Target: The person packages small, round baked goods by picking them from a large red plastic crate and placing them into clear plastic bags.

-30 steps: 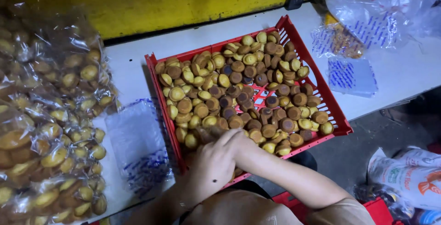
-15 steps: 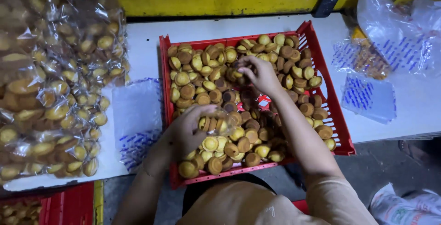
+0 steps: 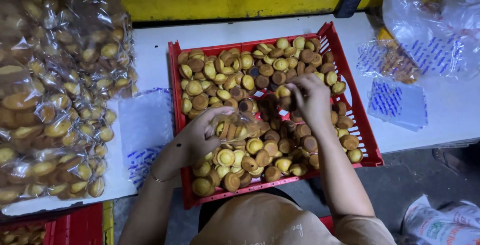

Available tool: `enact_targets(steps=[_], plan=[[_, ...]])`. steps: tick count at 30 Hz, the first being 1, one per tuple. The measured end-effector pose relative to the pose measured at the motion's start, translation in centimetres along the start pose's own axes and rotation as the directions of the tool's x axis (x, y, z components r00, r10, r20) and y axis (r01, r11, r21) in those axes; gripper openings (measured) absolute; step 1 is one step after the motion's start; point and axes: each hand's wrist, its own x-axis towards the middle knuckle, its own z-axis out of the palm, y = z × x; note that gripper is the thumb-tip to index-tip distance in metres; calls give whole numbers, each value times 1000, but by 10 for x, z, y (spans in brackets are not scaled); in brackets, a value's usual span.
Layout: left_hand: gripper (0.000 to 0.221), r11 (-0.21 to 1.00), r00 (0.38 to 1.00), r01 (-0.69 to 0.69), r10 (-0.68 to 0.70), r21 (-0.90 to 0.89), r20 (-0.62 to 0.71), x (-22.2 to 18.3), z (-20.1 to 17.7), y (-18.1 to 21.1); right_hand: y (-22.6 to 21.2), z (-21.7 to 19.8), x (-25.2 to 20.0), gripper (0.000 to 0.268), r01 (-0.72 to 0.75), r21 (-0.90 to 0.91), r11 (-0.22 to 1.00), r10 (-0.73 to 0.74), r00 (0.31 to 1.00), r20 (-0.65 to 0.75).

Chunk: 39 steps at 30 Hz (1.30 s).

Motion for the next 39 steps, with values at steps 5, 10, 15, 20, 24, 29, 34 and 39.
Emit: enact_targets(steps=[5, 10, 15, 20, 24, 29, 34, 39], plan=[[78, 999, 999, -39, 39, -5, 26, 3, -8, -3, 13, 6, -9, 6, -134, 115, 984, 146, 984, -103], [75, 987, 987, -106, 119, -118, 109, 13, -15, -32, 72, 46, -37, 8, -403, 469, 786, 423, 904, 68], [76, 984, 974, -143, 159, -108, 160, 22, -23, -46, 9, 41, -59, 35, -526, 360, 771, 402, 839, 367], [75, 986, 971, -129, 148, -110, 189, 16, -27, -29, -12, 35, -60, 37, -473, 125, 872, 405, 842, 357], [74, 986, 962, -139, 156, -90, 225, 16, -26, -32, 32, 36, -86, 27, -289, 110, 951, 273, 952, 140], [72, 989, 961, -143, 149, -46, 233, 6, -23, -4, -22, 8, -77, 24, -73, 24, 997, 76, 991, -108], [73, 943, 946, -257, 202, 210, 252, -1, 4, 12, -141, -19, -56, 5, 594, 47, 803, -583, 767, 268], [71, 968, 949, -182, 127, 172, 290, -20, 19, 33, -120, -17, -64, 53, 452, 160, 878, -455, 678, 577]])
